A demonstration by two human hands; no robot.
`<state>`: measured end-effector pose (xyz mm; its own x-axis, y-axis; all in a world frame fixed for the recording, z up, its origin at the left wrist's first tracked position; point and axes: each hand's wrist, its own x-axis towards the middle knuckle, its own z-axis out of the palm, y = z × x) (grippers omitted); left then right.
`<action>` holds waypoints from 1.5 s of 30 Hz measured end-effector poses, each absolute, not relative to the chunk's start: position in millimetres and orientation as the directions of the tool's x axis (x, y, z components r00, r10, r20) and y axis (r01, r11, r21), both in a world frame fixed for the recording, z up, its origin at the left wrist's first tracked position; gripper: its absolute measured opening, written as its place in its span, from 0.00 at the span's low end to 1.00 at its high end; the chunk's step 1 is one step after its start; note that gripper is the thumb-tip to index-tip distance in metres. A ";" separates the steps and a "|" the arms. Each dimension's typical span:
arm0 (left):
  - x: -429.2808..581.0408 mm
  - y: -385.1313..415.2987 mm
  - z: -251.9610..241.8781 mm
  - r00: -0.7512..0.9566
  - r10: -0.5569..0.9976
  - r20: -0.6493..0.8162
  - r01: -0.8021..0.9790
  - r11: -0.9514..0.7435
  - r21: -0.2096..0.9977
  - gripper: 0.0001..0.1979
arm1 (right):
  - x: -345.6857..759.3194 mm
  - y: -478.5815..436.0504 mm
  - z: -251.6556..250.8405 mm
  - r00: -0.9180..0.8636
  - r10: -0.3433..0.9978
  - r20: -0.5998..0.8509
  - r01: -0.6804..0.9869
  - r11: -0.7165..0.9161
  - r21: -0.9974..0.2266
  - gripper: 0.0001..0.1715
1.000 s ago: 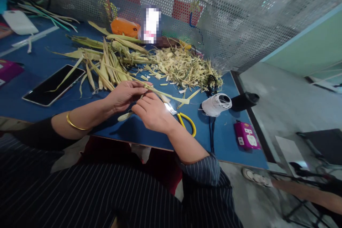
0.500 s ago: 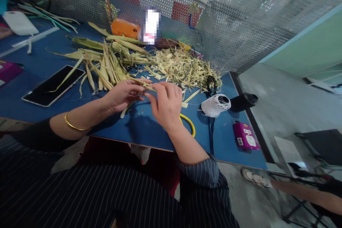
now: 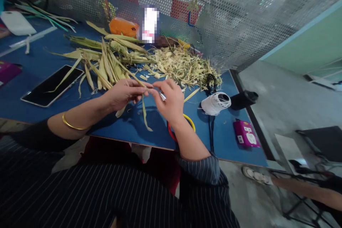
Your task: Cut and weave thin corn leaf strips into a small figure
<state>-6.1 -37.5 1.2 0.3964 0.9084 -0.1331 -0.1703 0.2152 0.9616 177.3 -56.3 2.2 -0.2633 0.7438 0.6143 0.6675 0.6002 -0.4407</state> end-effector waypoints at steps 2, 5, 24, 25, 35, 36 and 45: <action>-6.5 -40.3 1.7 0.534 0.835 -0.129 -0.056 0.187 0.981 0.08 | 177.7 -53.9 4.4 -0.217 0.798 0.562 0.560 0.574 -0.598 0.13; -5.5 -44.0 0.1 0.665 0.733 -0.147 0.037 0.164 0.986 0.10 | 173.3 -50.5 3.4 -0.268 0.886 0.378 0.383 0.458 -0.802 0.12; -4.2 -42.6 3.9 0.612 0.765 -0.200 -0.045 0.285 0.957 0.12 | 178.8 -47.8 4.1 -0.187 0.966 0.181 0.243 0.224 -0.944 0.21; -4.9 -41.2 4.5 0.573 0.800 -0.178 -0.067 0.263 0.963 0.12 | 181.8 -48.2 6.3 -0.237 0.955 0.177 0.291 0.244 -0.925 0.20; -5.3 -38.9 4.0 0.383 0.908 -0.171 -0.145 0.241 0.959 0.11 | 192.0 -47.3 4.9 -0.399 0.869 0.293 0.582 0.487 -0.651 0.10; -4.8 -38.8 2.5 0.348 0.921 -0.176 -0.150 0.239 0.959 0.11 | 191.3 -47.0 3.8 -0.401 0.842 0.360 0.647 0.539 -0.539 0.11; -6.2 -38.7 -0.1 0.376 0.898 -0.230 -0.015 0.254 0.967 0.14 | 188.6 -45.1 -3.2 -0.533 0.665 0.524 0.796 0.603 0.045 0.16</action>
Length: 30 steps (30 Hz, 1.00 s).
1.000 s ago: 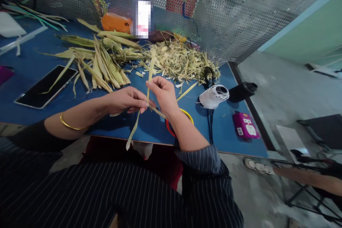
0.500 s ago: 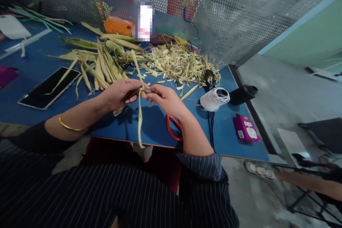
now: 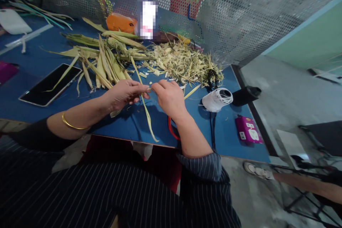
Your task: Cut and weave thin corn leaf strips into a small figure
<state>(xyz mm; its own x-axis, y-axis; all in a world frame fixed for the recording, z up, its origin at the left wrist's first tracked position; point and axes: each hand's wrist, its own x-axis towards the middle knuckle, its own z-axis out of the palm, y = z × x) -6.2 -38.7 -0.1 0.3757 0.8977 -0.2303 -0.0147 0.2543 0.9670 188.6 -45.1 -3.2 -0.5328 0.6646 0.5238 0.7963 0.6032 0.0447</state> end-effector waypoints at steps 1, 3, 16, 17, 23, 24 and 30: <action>-6.1 -39.1 0.1 0.377 0.895 -0.238 0.001 0.257 0.966 0.14 | 189.0 -45.2 -3.0 -0.544 0.658 0.521 0.790 0.611 0.054 0.16; -5.6 -39.7 0.2 0.375 0.890 -0.259 0.015 0.273 0.962 0.13 | 189.7 -45.3 -2.2 -0.554 0.648 0.523 0.781 0.621 0.058 0.16; -6.6 -37.7 2.6 0.384 0.885 -0.264 0.012 0.282 0.959 0.13 | 187.9 -44.7 -7.1 -0.444 0.634 0.633 0.835 0.550 0.035 0.18; -6.6 -37.5 2.5 0.379 0.889 -0.259 -0.012 0.284 0.959 0.14 | 188.0 -45.3 -5.2 -0.410 0.639 0.651 0.837 0.547 -0.009 0.17; -7.7 -35.9 5.9 0.375 0.880 -0.291 -0.131 0.361 0.924 0.17 | 193.0 -51.6 11.1 -0.162 0.705 0.691 0.766 0.531 -0.362 0.17; -7.9 -35.7 6.9 0.372 0.881 -0.292 -0.143 0.365 0.920 0.16 | 193.0 -52.1 11.6 -0.179 0.736 0.653 0.737 0.540 -0.406 0.19; -8.3 -36.4 7.4 0.314 0.924 -0.219 -0.154 0.277 0.948 0.10 | 185.6 -52.8 3.5 -0.437 0.816 0.378 0.674 0.575 -0.464 0.16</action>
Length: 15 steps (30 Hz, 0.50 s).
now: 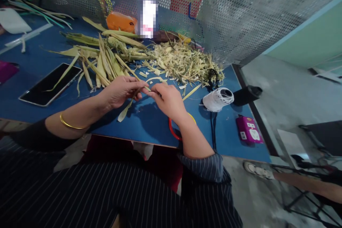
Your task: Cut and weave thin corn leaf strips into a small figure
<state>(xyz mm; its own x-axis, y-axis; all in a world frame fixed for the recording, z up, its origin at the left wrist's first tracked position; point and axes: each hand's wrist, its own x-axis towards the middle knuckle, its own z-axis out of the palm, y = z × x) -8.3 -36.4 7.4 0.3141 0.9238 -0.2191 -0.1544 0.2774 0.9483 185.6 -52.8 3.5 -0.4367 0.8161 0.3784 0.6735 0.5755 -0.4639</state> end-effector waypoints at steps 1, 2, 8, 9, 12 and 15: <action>-7.7 -36.8 5.9 0.305 0.929 -0.207 -0.151 0.262 0.953 0.10 | 184.9 -52.8 2.6 -0.456 0.811 0.367 0.673 0.584 -0.454 0.15; -6.8 -37.3 4.0 0.293 0.935 -0.199 -0.152 0.251 0.956 0.11 | 184.7 -52.7 2.1 -0.474 0.802 0.364 0.674 0.596 -0.436 0.14; 0.6 -37.3 -7.6 0.194 0.956 -0.219 -0.198 0.257 0.946 0.09 | 188.0 -50.9 4.3 -0.646 0.693 0.320 0.685 0.712 -0.157 0.15; 0.6 -36.6 -7.5 0.202 0.952 -0.231 -0.202 0.271 0.941 0.09 | 188.4 -51.0 5.0 -0.647 0.691 0.323 0.691 0.710 -0.136 0.15; -1.8 -35.5 -2.0 0.269 0.934 -0.235 -0.192 0.291 0.937 0.11 | 188.5 -52.4 7.7 -0.542 0.723 0.429 0.719 0.663 -0.207 0.14; -3.9 -39.0 5.4 0.343 0.917 -0.205 -0.119 0.259 0.959 0.12 | 186.8 -53.0 8.9 -0.308 0.749 0.587 0.708 0.593 -0.384 0.13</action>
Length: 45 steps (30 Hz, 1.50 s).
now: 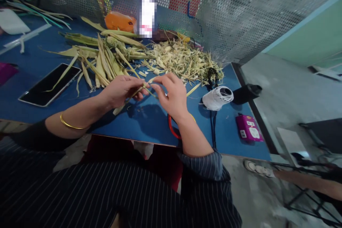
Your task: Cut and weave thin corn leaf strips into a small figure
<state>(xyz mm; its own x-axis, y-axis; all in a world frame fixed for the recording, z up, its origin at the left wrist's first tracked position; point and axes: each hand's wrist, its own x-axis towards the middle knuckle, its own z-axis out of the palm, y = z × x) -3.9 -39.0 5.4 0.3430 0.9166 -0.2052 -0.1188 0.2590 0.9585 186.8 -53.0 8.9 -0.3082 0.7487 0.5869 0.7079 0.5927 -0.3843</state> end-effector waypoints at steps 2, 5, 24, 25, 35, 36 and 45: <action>-3.2 -43.5 7.8 0.416 0.888 -0.198 -0.028 0.230 0.973 0.10 | 184.9 -51.9 7.6 -0.204 0.770 0.605 0.661 0.564 -0.496 0.13; 0.0 -49.4 6.8 0.492 0.848 -0.196 0.077 0.182 0.980 0.09 | 181.4 -49.6 3.4 -0.214 0.856 0.471 0.524 0.507 -0.684 0.10; 1.5 -39.1 0.1 0.318 0.944 -0.087 -0.367 0.207 0.907 0.09 | 167.0 -73.9 4.6 -0.151 0.756 0.637 0.747 0.509 -0.428 0.13; 2.1 -39.1 0.5 0.302 0.951 -0.070 -0.390 0.190 0.901 0.08 | 163.5 -74.3 2.8 -0.174 0.791 0.586 0.741 0.497 -0.451 0.14; 10.0 -40.4 -7.5 0.216 0.975 -0.048 -0.467 0.147 0.872 0.07 | 148.6 -64.0 -14.1 -0.174 0.873 0.455 0.531 0.473 -0.703 0.12; 10.1 -40.0 -7.9 0.205 0.978 -0.045 -0.476 0.140 0.868 0.07 | 149.5 -63.9 -13.8 -0.187 0.872 0.453 0.523 0.479 -0.705 0.12; 13.0 -40.3 -12.4 0.153 0.988 -0.030 -0.511 0.106 0.853 0.07 | 152.3 -61.4 -12.6 -0.286 0.833 0.474 0.529 0.549 -0.647 0.14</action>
